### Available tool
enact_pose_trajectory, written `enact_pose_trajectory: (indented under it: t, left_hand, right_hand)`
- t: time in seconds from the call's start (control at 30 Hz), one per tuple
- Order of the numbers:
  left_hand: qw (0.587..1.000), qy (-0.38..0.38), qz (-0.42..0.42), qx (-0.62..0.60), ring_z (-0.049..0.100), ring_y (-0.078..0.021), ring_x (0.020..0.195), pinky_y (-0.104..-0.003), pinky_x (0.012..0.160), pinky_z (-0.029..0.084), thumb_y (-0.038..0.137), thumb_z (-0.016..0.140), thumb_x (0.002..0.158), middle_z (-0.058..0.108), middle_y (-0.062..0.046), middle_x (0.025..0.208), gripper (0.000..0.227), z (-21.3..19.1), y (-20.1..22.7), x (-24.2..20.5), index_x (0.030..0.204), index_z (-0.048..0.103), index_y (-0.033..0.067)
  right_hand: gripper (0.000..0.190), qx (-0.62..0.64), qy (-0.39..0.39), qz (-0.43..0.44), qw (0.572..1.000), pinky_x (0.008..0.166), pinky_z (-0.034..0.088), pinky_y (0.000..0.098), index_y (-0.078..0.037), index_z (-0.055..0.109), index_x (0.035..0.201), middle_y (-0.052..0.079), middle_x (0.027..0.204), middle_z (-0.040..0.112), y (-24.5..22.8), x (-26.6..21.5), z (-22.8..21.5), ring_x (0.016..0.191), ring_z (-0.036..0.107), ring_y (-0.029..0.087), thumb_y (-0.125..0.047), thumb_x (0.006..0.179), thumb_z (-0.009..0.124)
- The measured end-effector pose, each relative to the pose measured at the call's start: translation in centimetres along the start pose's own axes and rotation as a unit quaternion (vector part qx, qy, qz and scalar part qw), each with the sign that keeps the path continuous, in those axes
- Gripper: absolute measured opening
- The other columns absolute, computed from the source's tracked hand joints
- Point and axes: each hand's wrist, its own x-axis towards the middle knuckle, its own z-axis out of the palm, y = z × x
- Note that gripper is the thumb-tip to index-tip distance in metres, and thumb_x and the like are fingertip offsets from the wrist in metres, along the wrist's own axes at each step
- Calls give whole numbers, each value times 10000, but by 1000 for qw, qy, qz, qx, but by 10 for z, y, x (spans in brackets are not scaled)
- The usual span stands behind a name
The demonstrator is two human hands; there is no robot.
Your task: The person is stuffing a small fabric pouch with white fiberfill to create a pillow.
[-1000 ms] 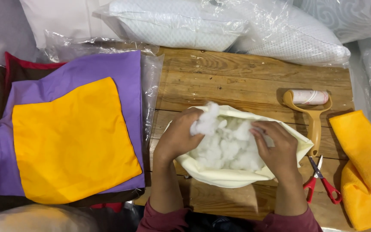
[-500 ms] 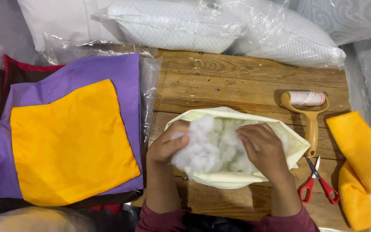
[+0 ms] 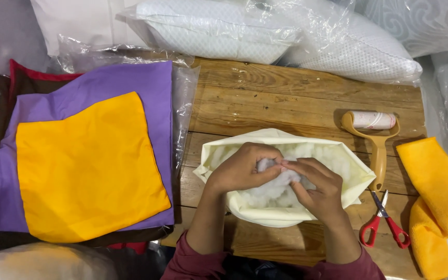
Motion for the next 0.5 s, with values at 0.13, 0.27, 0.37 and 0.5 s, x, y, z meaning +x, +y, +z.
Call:
enact_pose_trajectory:
  t: [0.13,0.27,0.37,0.5]
  left_hand:
    - [999,18,40,1,580,-249,609,-376,580,476,130,672,924,622,-129,653,129,-12,-2,-12,816,661,60]
    - [995,55,68,-43,590,-256,603,-391,579,489,79,676,905,640,-155,676,119,-29,-3,-30,795,677,35]
    - [993,35,46,-102,570,-62,630,-211,559,432,119,714,941,690,18,753,97,-40,-12,-42,847,718,95]
    - [924,23,205,-323,594,-103,568,-218,468,410,177,757,880,697,-73,752,161,-32,-32,-39,762,688,93]
  right_hand:
    - [99,32,38,-3,999,638,574,371,-32,809,887,121,821,763,1,1,-12,655,691,243,47,840,772]
    - [94,19,81,-1,997,667,558,407,-2,791,852,163,824,744,32,-16,-25,661,659,274,89,850,770]
    - [123,27,133,80,987,724,607,282,56,690,1101,179,1021,705,19,-13,-37,869,690,222,72,1032,589]
    - [99,32,182,126,975,834,556,249,-8,658,1071,102,1022,682,25,-13,-33,918,654,157,-30,1004,728]
